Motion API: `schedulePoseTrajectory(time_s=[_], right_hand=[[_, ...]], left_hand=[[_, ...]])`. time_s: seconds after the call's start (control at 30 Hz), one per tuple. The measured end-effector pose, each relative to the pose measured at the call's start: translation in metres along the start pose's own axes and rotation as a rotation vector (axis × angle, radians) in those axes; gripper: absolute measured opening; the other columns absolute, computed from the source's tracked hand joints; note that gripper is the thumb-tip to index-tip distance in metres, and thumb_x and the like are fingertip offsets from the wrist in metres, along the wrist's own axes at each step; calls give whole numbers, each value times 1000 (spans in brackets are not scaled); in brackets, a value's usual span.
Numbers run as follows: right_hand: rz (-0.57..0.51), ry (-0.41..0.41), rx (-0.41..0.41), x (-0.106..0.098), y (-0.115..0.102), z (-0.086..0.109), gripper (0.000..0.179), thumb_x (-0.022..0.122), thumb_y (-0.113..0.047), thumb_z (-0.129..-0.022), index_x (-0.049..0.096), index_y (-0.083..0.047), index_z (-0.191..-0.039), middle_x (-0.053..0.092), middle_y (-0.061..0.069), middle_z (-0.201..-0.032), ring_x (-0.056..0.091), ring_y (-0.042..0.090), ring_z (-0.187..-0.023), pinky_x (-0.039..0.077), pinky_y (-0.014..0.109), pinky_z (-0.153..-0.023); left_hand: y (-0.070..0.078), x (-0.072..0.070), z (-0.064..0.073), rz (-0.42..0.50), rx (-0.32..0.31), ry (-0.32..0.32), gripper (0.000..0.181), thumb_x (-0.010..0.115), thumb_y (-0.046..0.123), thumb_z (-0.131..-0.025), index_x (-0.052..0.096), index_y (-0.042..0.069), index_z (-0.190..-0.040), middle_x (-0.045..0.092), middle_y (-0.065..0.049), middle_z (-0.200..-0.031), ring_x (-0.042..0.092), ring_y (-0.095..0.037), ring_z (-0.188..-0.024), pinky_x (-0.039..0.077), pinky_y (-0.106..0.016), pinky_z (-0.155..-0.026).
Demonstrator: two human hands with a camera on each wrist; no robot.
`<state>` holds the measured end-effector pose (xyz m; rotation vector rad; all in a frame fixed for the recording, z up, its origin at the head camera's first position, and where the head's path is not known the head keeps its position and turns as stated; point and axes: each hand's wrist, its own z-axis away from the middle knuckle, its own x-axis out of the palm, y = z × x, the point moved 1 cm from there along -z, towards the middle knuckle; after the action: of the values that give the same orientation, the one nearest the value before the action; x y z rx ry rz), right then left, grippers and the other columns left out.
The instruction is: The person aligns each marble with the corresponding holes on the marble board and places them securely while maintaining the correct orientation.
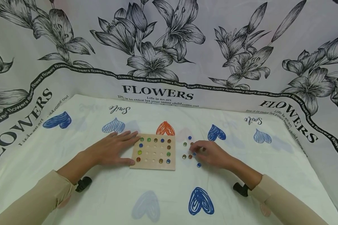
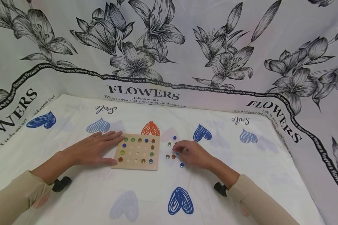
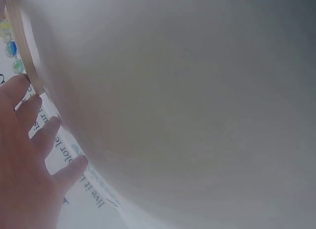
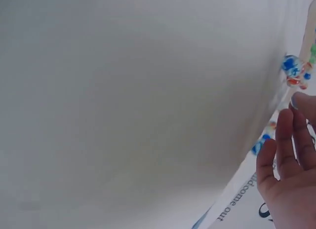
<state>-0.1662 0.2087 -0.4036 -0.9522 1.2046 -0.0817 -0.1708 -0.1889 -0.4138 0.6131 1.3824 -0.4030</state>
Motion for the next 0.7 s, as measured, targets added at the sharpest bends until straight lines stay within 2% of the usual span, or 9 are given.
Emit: schedulePoseTrajectory(time_s=[0.27,0.5,0.7], right_hand=[[-17,40,-32,7,-17,-16,28,69,-2,-90,71,-12,-116,71,-2,-110,62,11,-99,54,37,-90],[-32,32,-97,13,-35,-33,29,68,0,-91,69,-8,-118,71,2,-112,62,14,-102,54,42,-92],[-30,18,-151,24,-50,-46,25,68,-2,-91,70,-9,-115,71,-1,-114,62,13,-103,54,41,-92]], left_hand=[[2,-3,1,14,7,-11,96,48,81,-83,34,21,-157,29,-3,-163,29,-33,-147,28,-65,-112],[1,-2,0,11,4,-13,97,47,82,-83,34,21,-157,28,-3,-163,28,-33,-148,28,-65,-112],[1,-2,0,10,4,-14,96,47,82,-83,34,21,-157,28,-3,-163,27,-33,-148,28,-65,-113]])
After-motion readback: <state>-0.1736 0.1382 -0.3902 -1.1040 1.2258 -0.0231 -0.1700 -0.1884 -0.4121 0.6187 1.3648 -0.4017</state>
